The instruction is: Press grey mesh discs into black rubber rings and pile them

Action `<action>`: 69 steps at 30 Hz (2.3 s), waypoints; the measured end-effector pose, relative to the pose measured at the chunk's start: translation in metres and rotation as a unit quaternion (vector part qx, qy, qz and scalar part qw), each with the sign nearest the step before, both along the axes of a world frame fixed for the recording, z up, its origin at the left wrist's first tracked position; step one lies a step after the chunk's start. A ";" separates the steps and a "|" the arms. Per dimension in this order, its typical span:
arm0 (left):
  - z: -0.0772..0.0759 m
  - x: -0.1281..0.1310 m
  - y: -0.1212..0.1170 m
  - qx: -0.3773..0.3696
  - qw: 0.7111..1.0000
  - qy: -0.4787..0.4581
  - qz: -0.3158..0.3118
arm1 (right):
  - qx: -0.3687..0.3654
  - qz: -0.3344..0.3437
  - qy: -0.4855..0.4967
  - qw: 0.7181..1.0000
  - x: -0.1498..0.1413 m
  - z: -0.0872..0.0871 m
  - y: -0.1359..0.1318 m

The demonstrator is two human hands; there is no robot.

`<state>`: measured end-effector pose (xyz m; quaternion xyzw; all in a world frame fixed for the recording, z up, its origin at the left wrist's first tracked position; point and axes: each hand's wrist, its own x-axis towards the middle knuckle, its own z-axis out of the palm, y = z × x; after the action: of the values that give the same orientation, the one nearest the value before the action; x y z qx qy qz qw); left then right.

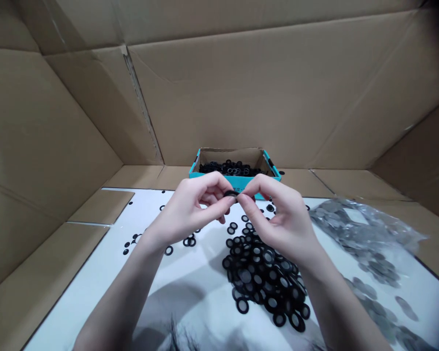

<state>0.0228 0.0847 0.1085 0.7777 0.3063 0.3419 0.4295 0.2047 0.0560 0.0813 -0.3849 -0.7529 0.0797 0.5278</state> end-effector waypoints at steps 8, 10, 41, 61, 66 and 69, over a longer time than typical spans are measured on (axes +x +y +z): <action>0.005 -0.008 0.002 0.036 0.997 0.063 0.038 | -0.008 -0.004 -0.070 0.998 0.004 -0.003 0.002; 0.004 -0.007 0.002 0.055 0.995 0.069 0.039 | -0.018 -0.006 -0.074 0.997 0.006 -0.003 0.003; 0.000 -0.001 -0.002 0.287 0.957 -0.031 0.013 | -0.354 0.245 0.276 0.859 -0.002 -0.005 0.008; -0.003 -0.005 0.006 0.251 0.966 -0.012 -0.067 | -0.355 0.324 0.334 0.811 0.001 -0.004 0.003; -0.001 -0.011 0.007 0.236 0.965 0.039 -0.106 | -0.356 0.361 0.318 0.801 0.003 -0.007 0.003; -0.002 -0.011 0.009 0.239 0.964 0.050 -0.103 | -0.349 0.354 0.318 0.807 0.001 -0.007 0.003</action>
<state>0.0119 0.0934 0.1061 0.9011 0.1555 0.3197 0.2484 0.2056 0.0590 0.0739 -0.2024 -0.5482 0.6364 0.5034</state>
